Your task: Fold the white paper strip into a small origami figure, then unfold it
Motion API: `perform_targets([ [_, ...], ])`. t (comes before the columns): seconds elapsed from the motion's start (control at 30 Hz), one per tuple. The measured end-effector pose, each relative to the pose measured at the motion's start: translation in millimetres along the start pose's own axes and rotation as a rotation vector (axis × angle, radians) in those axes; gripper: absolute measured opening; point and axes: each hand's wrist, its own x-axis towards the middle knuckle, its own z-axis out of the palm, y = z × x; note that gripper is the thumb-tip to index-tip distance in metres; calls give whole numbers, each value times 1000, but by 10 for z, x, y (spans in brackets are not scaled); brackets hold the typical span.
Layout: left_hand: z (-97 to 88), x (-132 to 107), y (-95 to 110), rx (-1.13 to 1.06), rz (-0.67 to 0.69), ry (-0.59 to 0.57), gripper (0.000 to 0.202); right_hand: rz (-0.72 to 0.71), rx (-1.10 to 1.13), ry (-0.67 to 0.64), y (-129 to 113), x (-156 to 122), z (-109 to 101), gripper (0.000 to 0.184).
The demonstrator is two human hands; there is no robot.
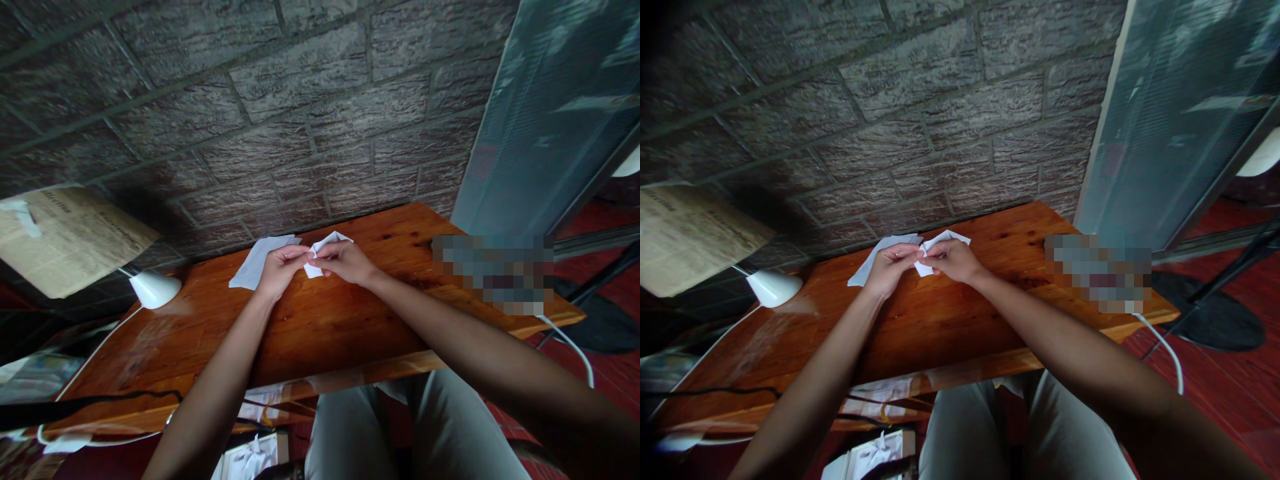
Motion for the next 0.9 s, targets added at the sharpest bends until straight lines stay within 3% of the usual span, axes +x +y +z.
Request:
perform_targets([
  [0.6, 50, 0, 4, -138, -21, 115, 35, -40, -40, 7, -21, -6, 26, 27],
  [0.9, -3, 2, 22, -112, 9, 37, 34, -36, 101, 59, -44, -6, 35, 32],
])
